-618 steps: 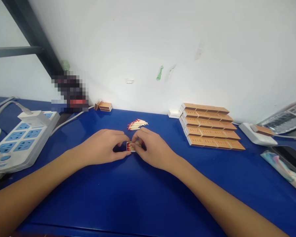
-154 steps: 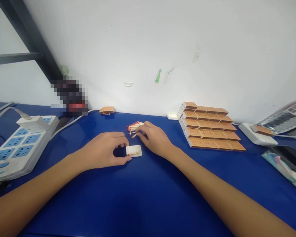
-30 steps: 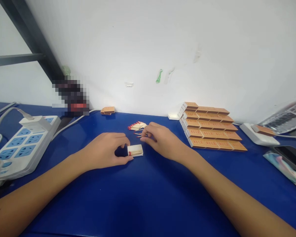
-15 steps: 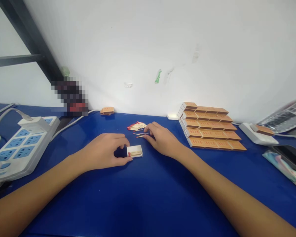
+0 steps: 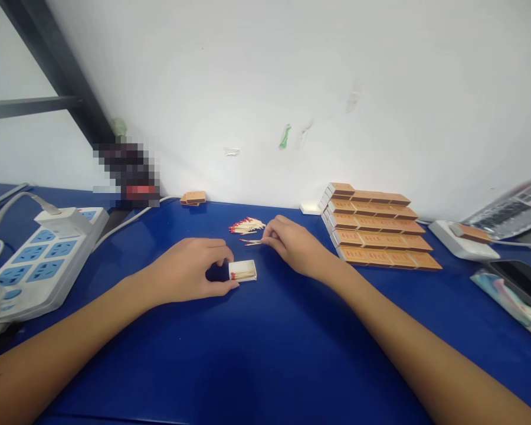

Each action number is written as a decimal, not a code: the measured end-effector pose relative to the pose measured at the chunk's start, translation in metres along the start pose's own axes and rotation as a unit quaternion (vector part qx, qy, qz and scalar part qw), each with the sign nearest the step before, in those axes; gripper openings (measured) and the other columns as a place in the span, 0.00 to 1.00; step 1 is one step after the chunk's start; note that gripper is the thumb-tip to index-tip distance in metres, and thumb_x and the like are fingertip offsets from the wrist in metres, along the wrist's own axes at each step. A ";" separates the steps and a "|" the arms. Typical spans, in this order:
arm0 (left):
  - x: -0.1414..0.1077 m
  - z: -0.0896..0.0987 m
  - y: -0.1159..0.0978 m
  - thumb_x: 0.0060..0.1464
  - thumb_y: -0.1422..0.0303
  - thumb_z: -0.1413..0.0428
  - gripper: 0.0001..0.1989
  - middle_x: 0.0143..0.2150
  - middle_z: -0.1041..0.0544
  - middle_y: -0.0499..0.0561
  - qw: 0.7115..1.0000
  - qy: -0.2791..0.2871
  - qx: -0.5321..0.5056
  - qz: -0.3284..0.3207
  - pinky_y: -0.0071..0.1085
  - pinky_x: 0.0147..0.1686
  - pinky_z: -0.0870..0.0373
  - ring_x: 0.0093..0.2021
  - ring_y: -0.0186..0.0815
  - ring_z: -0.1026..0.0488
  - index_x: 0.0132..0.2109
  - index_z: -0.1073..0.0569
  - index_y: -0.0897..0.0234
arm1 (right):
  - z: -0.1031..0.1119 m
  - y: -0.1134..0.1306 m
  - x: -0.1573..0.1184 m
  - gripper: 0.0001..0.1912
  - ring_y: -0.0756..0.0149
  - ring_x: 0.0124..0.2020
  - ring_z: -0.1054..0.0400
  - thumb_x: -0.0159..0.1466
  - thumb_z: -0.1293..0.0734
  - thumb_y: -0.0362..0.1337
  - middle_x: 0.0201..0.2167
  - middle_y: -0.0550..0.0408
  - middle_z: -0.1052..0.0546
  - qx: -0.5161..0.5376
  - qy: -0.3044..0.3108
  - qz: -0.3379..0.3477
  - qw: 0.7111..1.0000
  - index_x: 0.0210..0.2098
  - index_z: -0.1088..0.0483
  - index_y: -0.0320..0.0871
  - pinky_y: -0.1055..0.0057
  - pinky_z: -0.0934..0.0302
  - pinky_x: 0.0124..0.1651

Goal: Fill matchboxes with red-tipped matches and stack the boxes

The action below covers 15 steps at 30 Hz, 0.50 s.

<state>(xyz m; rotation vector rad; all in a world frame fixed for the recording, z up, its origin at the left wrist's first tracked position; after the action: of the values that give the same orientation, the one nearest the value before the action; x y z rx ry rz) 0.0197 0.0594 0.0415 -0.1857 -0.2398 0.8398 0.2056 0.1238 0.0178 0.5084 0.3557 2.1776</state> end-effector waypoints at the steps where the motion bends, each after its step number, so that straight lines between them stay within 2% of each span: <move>1: 0.000 0.000 0.000 0.60 0.54 0.39 0.15 0.36 0.24 0.48 1.000 0.000 0.001 -0.001 0.33 0.33 0.37 0.35 0.36 0.27 0.41 0.23 0.63 | -0.002 0.003 -0.001 0.08 0.64 0.36 0.35 0.75 0.39 0.40 0.39 0.53 0.29 0.004 0.015 0.005 1.000 0.40 0.31 0.45 0.66 0.40 0.40; 3: 0.000 0.000 0.000 0.60 0.54 0.39 0.15 0.36 0.24 0.48 1.000 0.001 0.002 -0.001 0.33 0.33 0.37 0.35 0.36 0.27 0.41 0.23 0.63 | -0.006 0.007 -0.002 0.08 0.64 0.35 0.35 0.75 0.39 0.40 0.39 0.53 0.29 0.007 0.034 0.005 0.999 0.40 0.32 0.45 0.66 0.39 0.39; 8: 0.000 0.000 0.000 0.60 0.55 0.39 0.15 0.36 0.24 0.47 1.000 0.001 0.002 0.000 0.33 0.33 0.37 0.35 0.36 0.27 0.40 0.23 0.63 | -0.010 0.003 -0.001 0.07 0.65 0.33 0.36 0.73 0.35 0.43 0.37 0.55 0.29 0.004 0.010 -0.020 1.000 0.45 0.32 0.46 0.67 0.41 0.37; 15: 0.000 -0.002 0.001 0.59 0.54 0.38 0.15 0.36 0.24 0.47 1.000 -0.005 0.008 -0.001 0.33 0.33 0.36 0.35 0.36 0.26 0.40 0.23 0.63 | -0.007 0.006 -0.001 0.07 0.64 0.35 0.35 0.74 0.38 0.38 0.38 0.53 0.29 -0.003 0.020 -0.010 1.000 0.39 0.31 0.45 0.66 0.41 0.39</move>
<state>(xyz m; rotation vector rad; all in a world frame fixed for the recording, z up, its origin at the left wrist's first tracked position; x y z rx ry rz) 0.0192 0.0603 0.0396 -0.1665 -0.2420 0.8414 0.1987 0.1194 0.0140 0.4552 0.3745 2.1713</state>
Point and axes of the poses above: each hand's wrist, its own x-axis towards the middle knuckle, its own z-axis out of the back of the hand, y = z × x, the point moved 7 cm from there along x, towards the middle knuckle
